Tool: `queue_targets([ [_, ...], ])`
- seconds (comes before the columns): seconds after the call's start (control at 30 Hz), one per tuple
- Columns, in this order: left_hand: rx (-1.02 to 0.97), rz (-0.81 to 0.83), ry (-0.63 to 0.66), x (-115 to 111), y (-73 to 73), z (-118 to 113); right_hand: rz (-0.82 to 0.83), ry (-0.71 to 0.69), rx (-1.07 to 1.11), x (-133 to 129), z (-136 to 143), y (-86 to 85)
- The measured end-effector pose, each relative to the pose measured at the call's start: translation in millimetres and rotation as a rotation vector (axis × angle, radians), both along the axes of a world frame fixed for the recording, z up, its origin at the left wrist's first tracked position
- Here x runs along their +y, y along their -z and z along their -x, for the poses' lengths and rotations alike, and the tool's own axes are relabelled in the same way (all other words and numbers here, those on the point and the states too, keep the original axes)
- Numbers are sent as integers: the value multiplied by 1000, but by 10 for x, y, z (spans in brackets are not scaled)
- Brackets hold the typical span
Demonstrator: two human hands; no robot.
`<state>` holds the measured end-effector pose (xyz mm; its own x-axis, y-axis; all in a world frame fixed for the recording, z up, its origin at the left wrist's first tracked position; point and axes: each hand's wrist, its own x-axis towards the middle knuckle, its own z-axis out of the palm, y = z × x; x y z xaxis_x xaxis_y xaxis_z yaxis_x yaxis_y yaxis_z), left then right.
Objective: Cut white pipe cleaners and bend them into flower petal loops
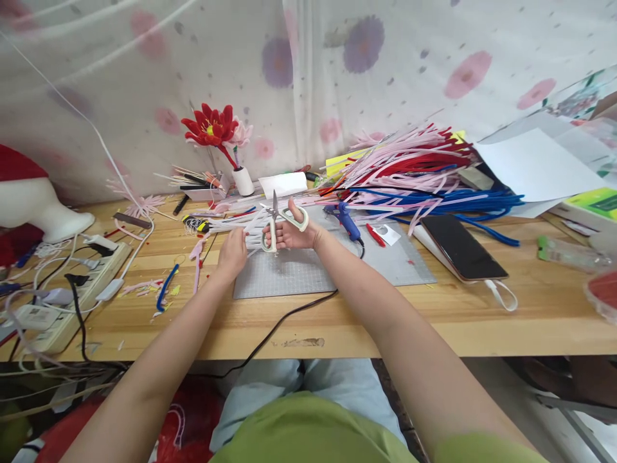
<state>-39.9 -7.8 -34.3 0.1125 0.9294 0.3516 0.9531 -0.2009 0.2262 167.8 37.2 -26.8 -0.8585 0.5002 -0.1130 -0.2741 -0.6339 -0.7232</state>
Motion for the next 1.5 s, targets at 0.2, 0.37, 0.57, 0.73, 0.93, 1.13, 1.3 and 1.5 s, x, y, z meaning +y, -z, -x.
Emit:
queue_targets([
  [0.2,3,21,64,-69,33,-65,48,69,16,-68,60,-76],
  [0.37,-31,10,64,-50,83,-50,36,90,19,-68,73,-104],
  [0.57,-57,-47,55,-44,85,-29,32,133,-11,-61,74,-130],
  [0.73,-26,-14,40,-63,51,-83,19,204,-8,-81,110,-145],
  [0.93,-50,-9,4,-46,33,-97,7,253,5,-91,188,-142],
  [1.13,-104,-47,-34,48,14,-15,-36,215,-114,-56,119,-117],
  [1.3,-107,-111,-76,105,-36,110,-122,169,-272,-58,-192,-122],
  [1.5,138,9,168,20,-22,90,-244,541,-288,-55,-442,-33],
])
